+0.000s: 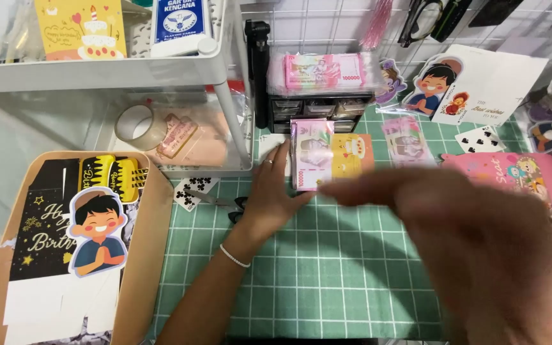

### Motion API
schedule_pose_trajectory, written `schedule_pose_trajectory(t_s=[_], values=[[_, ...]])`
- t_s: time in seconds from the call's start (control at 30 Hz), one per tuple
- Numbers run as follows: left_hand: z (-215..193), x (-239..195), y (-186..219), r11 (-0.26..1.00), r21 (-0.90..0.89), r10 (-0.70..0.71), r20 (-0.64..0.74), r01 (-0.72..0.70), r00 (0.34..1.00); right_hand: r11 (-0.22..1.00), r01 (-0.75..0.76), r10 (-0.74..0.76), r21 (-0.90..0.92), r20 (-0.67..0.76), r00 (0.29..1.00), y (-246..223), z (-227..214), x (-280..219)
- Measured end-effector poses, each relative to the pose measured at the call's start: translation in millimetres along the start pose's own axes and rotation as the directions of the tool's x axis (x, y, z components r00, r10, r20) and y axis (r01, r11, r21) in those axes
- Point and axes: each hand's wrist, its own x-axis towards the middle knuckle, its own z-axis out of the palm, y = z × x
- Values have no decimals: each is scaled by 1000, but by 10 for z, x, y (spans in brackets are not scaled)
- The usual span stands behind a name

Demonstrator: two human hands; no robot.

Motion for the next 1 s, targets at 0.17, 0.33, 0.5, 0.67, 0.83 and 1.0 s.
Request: schedule_pose_trajectory(t_s=[0.17,0.33,0.5,0.67,0.83,1.0], values=[[26,-59,68,981,71,189,-184,-179,965,977,140,-164,162,141,976,-4,-35,-168],[-78,-99,239,950,141,307,-247,-279,919,976,204,-189,-76,175,966,41,55,-177],[-105,-125,240,941,114,337,-264,-318,904,987,60,-114,148,389,914,150,-65,-275],[-115,-125,240,937,117,350,-285,-330,892,974,180,-215,141,297,930,-44,66,-114],[-99,-123,233,934,101,357,-287,-342,889,961,107,-140,254,113,984,-132,160,-99],[-74,-137,182,928,142,371,-351,-343,860,942,155,-196,-296,-114,974,-7,67,297]])
